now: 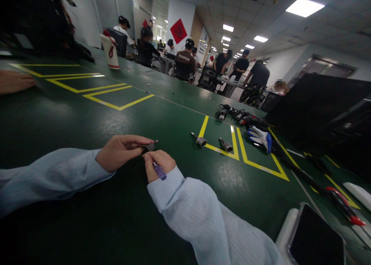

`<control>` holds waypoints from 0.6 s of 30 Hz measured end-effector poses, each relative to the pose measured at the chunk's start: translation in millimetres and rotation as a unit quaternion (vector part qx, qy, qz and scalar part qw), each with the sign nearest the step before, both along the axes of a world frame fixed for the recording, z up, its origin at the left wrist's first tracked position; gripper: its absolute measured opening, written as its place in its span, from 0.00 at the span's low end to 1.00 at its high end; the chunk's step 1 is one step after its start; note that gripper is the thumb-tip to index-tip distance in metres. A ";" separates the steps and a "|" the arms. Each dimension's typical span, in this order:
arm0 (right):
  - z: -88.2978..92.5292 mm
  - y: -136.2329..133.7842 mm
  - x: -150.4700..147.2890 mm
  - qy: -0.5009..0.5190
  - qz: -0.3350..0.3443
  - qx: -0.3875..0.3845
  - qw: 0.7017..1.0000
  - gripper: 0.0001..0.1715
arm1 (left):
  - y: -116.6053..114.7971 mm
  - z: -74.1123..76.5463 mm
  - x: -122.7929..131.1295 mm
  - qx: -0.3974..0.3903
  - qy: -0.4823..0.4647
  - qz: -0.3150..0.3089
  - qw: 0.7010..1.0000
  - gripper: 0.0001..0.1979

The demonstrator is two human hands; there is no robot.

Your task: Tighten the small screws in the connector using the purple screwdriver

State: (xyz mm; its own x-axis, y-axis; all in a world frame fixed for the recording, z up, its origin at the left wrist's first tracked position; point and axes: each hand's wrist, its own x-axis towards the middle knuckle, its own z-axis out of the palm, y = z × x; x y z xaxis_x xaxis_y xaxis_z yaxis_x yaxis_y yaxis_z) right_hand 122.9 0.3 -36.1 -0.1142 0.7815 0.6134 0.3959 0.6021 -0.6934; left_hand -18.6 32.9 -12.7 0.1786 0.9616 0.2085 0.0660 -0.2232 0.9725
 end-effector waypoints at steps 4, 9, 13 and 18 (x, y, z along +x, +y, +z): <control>1.6 -1.5 -0.2 -0.012 -0.012 0.012 1.000 0.12 | -1.0 1.0 0.7 0.004 -0.008 -0.001 1.000 0.11; 0.9 -2.9 -0.5 -0.028 0.004 0.047 0.998 0.12 | -0.1 0.2 -0.2 0.009 0.002 0.004 1.000 0.11; -0.7 -3.3 -0.9 -0.036 0.022 0.075 0.996 0.12 | 1.3 -0.3 -2.1 0.005 0.035 -0.001 0.999 0.12; -2.5 -1.4 -1.1 -0.050 0.017 0.079 0.995 0.12 | 1.5 1.2 -1.8 0.001 0.030 -0.005 1.000 0.13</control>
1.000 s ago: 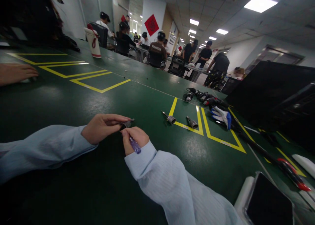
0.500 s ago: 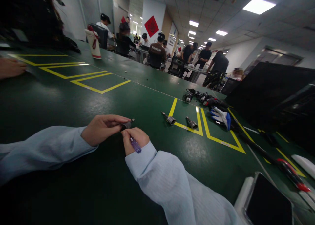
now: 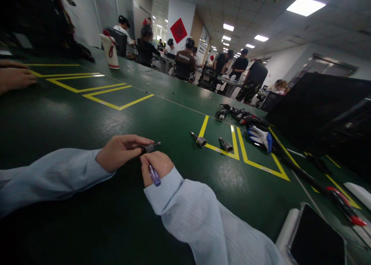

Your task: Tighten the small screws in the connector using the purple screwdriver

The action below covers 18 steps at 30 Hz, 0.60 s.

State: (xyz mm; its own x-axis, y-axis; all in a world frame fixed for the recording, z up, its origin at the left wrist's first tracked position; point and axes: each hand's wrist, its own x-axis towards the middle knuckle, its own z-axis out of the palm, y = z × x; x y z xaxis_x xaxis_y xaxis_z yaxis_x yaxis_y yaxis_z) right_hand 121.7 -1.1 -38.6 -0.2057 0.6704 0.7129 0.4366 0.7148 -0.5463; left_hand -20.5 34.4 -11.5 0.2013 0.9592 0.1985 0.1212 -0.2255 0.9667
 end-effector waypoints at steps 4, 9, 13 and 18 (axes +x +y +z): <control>-1.2 1.5 -0.2 -0.007 -0.008 0.009 1.000 0.12 | -0.9 -0.3 0.9 -0.002 -0.006 -0.003 1.000 0.13; 1.1 -0.2 -0.7 0.022 -0.019 -0.025 0.999 0.12 | 3.6 -4.3 0.2 0.013 -0.010 0.002 1.000 0.11; 3.8 -3.3 -2.5 0.026 -0.013 -0.064 0.998 0.13 | 26.6 -10.1 -4.0 0.012 0.015 0.059 0.998 0.12; 3.8 -3.7 -4.4 -0.002 0.007 -0.137 0.991 0.12 | 75.4 -17.5 -10.3 0.009 0.042 0.151 0.988 0.17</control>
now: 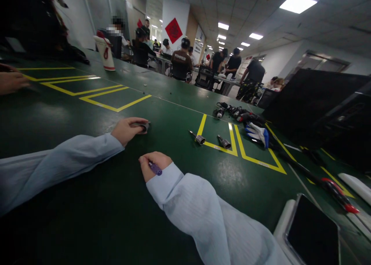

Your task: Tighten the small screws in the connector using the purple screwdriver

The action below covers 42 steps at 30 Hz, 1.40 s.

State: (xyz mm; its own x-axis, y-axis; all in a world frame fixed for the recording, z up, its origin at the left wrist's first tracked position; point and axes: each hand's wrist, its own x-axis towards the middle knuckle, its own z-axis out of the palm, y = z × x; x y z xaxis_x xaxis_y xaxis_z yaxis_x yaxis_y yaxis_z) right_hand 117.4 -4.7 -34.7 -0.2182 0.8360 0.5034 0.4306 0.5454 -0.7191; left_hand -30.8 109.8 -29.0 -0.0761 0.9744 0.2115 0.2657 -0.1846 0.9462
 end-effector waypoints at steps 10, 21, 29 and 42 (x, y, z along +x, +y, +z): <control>6.5 -0.9 -1.9 -0.008 -0.007 -0.085 0.996 0.11 | 83.8 3.0 -0.2 0.059 0.160 0.040 0.985 0.20; 3.0 0.6 -1.4 0.167 0.041 -0.199 0.965 0.11 | 88.2 9.9 3.6 0.138 0.262 -0.006 0.955 0.18; 11.0 21.0 31.6 0.384 0.144 -0.318 0.855 0.25 | -3.5 9.5 2.1 0.244 0.332 -0.186 0.892 0.22; -0.6 10.5 24.6 0.314 0.131 -0.199 0.919 0.05 | -46.7 7.8 -0.2 0.177 0.349 -0.346 0.853 0.11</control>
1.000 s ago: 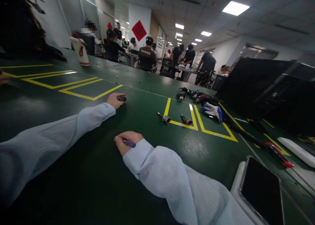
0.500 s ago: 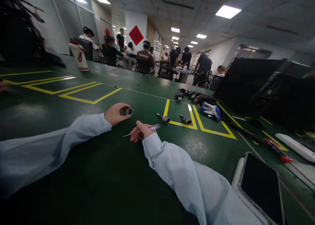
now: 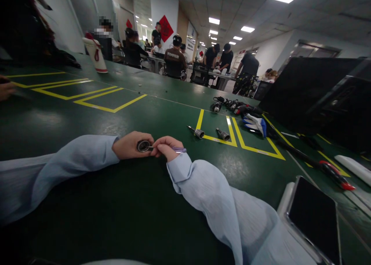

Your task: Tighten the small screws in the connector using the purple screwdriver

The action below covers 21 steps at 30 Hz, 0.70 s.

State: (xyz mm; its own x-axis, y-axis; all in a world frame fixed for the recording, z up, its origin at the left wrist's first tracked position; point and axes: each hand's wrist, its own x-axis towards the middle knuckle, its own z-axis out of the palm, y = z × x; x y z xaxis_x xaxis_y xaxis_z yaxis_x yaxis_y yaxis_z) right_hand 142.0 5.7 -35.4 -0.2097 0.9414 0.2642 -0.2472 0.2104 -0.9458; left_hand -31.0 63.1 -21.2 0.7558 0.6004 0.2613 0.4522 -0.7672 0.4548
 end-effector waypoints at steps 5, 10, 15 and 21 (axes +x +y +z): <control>-2.0 -10.5 -9.9 -0.153 -0.090 0.115 0.977 0.06 | 1.2 -2.6 1.7 -0.001 0.014 -0.009 1.000 0.10; 1.2 -15.6 -11.5 -0.271 -0.142 0.208 0.929 0.07 | -6.9 -2.1 2.2 0.022 0.014 -0.017 1.000 0.09; 3.9 -8.2 -5.7 -0.116 -0.029 0.054 0.991 0.07 | -18.5 -0.2 2.7 0.065 0.031 -0.034 0.997 0.05; 5.2 0.7 -2.1 0.055 0.083 -0.081 0.992 0.05 | -20.8 0.0 3.8 0.039 -0.040 -0.025 0.998 0.06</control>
